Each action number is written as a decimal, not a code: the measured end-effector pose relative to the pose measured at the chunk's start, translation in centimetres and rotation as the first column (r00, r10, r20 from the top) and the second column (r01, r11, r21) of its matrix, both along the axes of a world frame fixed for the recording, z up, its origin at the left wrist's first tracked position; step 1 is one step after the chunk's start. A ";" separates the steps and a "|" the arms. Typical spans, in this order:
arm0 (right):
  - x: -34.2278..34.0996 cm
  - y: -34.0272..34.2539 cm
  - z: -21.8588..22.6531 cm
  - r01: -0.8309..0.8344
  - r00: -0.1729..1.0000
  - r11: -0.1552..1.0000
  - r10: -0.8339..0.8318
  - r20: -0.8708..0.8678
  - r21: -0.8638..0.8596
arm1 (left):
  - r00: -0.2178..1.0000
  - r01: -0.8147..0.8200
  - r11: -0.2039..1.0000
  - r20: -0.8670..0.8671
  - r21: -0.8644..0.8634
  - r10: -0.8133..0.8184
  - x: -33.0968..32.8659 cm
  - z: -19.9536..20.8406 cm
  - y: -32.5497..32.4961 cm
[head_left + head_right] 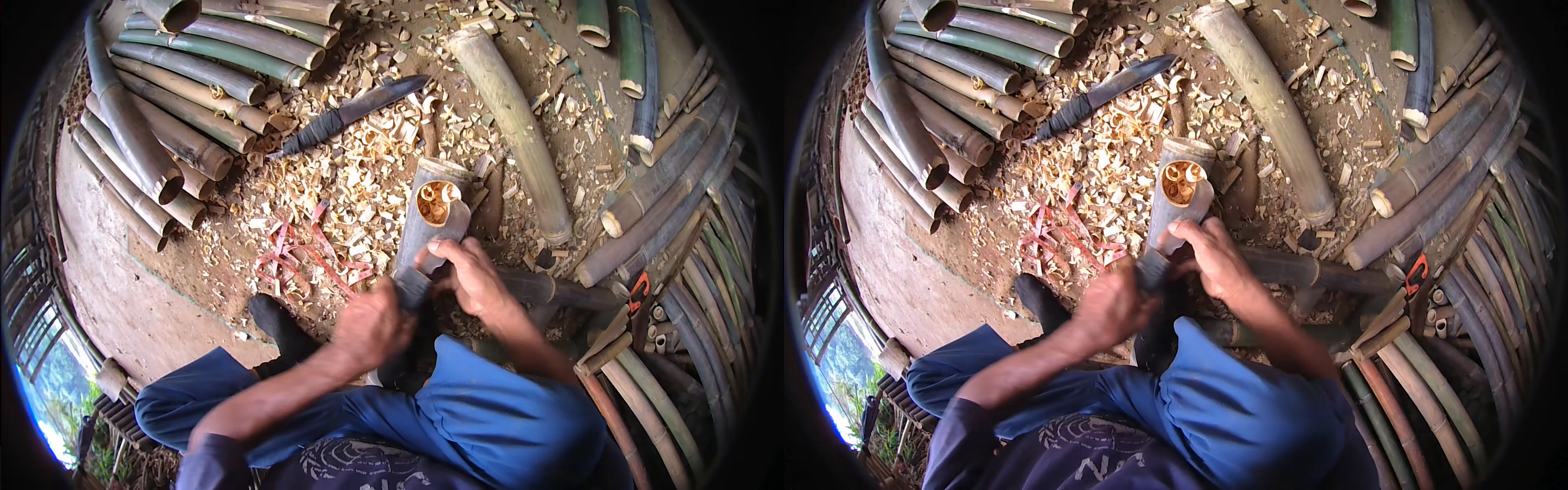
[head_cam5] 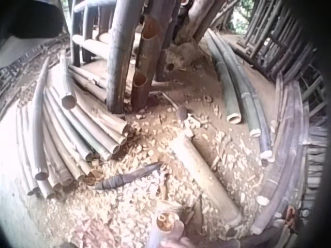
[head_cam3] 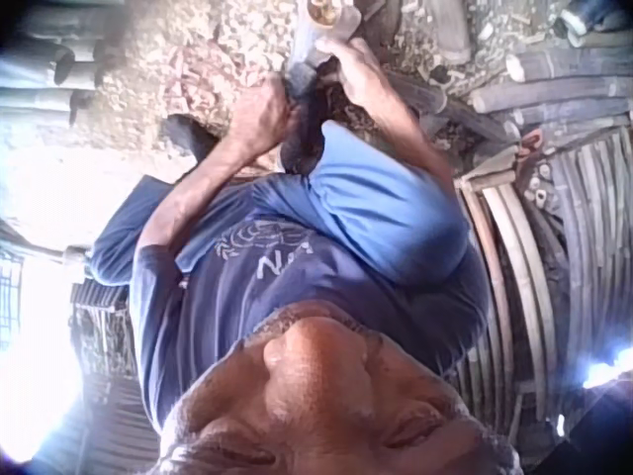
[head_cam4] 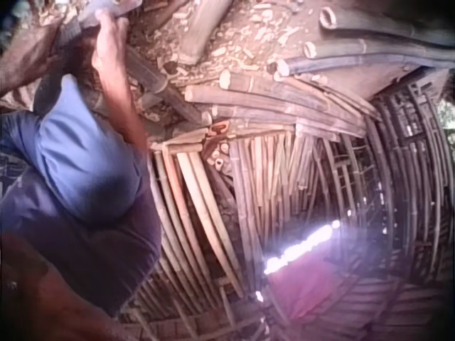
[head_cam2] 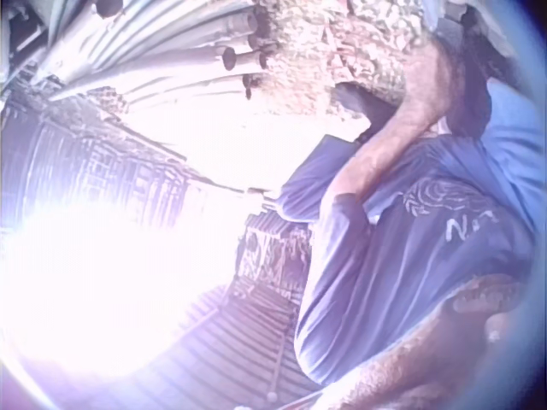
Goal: The person shaves a piece of bamboo by hand using a knife, smoothing the surface and edges, then uses a small tool to clean out a hole in a larger bamboo pole.
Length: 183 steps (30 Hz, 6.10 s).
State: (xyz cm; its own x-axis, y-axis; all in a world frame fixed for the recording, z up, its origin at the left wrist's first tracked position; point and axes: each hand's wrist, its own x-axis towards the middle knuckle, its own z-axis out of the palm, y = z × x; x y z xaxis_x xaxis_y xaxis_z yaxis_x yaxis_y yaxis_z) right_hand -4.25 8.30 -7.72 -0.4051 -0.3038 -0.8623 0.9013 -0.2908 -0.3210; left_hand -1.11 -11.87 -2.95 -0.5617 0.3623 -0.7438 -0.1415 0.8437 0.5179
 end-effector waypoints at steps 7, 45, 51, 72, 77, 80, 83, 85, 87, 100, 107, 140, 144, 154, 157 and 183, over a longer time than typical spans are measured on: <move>0.0 -5.8 1.5 0.578 0.816 0.632 -0.457 0.354 -0.516 | 0.693 0.666 0.720 -0.197 -0.194 -0.694 -18.0 8.3 -2.3; -1.8 -5.1 -2.5 0.681 0.680 0.453 -0.683 0.267 -0.575 | 0.521 0.513 0.618 -0.357 -0.596 -0.776 -16.3 7.8 5.3; -1.8 -7.3 -1.9 0.558 0.827 0.803 -0.558 0.061 -0.209 | 0.910 0.107 0.942 -0.350 -0.319 -0.221 -12.4 2.8 -2.7; 2.6 -5.8 1.3 0.522 0.846 0.786 -0.525 0.088 -0.332 | 0.791 0.601 0.780 -0.007 -0.175 -0.612 -10.5 7.0 0.6; 5.9 3.1 -0.4 -0.078 0.883 0.963 0.187 -0.431 0.258 | 0.685 0.692 0.610 -0.617 0.386 -0.387 -7.7 5.3 5.4; 5.5 6.3 -2.8 -0.161 0.913 0.818 0.336 -0.232 0.553 | 0.543 0.783 0.583 -0.696 0.218 -0.469 -9.3 0.5 11.1; 2.1 7.6 -2.2 -0.323 0.789 0.530 0.608 -0.086 0.784 | 0.726 0.679 0.654 -0.441 0.334 -0.528 -11.9 -1.1 13.1; 0.4 8.4 -1.5 -0.358 0.610 0.314 0.792 -0.034 0.879 | 0.835 0.549 0.698 -0.347 0.459 -0.428 -12.3 -1.5 13.3; -1.6 9.2 -0.4 -0.345 0.467 0.133 0.883 0.048 0.929 | 0.895 0.414 0.693 -0.401 0.590 -0.194 -12.1 -2.9 12.9; -14.8 3.6 3.2 0.071 -0.312 -0.114 0.941 0.131 0.991 | 0.636 -0.165 0.540 -0.329 0.826 0.698 -12.7 -4.2 10.3; -15.8 1.8 0.6 0.363 -0.450 -0.246 0.798 0.400 0.899 | 0.511 -0.300 0.532 -0.338 0.792 0.791 -11.5 -4.9 10.6; 1.8 -5.2 2.1 0.434 0.901 0.851 -0.409 0.146 -0.295 | 0.890 0.299 0.940 -0.308 -0.165 -0.337 -6.8 3.3 -5.5; -0.1 -6.6 0.4 0.602 0.796 0.672 -0.547 0.259 -0.431 | 0.734 0.590 0.776 -0.253 -0.222 -0.630 -17.7 5.2 -3.7; -0.7 -5.5 0.3 0.325 0.934 0.943 -0.307 0.182 -0.078 | 0.905 0.103 0.986 0.400 0.129 -0.147 -11.6 -0.5 -7.1; -0.2 -3.2 0.6 0.101 0.991 0.992 -0.107 0.084 0.077 | 0.932 -0.119 0.992 0.349 0.041 0.098 -4.7 0.4 -3.6; -0.8 -4.9 -3.2 0.677 0.675 0.448 -0.695 0.249 -0.584 | 0.570 0.435 0.735 -0.473 -0.520 -0.672 -14.5 7.5 4.1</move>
State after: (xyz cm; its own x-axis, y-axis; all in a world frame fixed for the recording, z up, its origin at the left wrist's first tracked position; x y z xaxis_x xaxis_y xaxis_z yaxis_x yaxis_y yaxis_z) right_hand -5.09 3.42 -10.91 -0.7328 -0.3398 -0.5895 0.3167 -0.9371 0.1465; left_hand -15.60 -7.80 4.51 -0.6808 0.5763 -0.4522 0.6472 0.7623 -0.0029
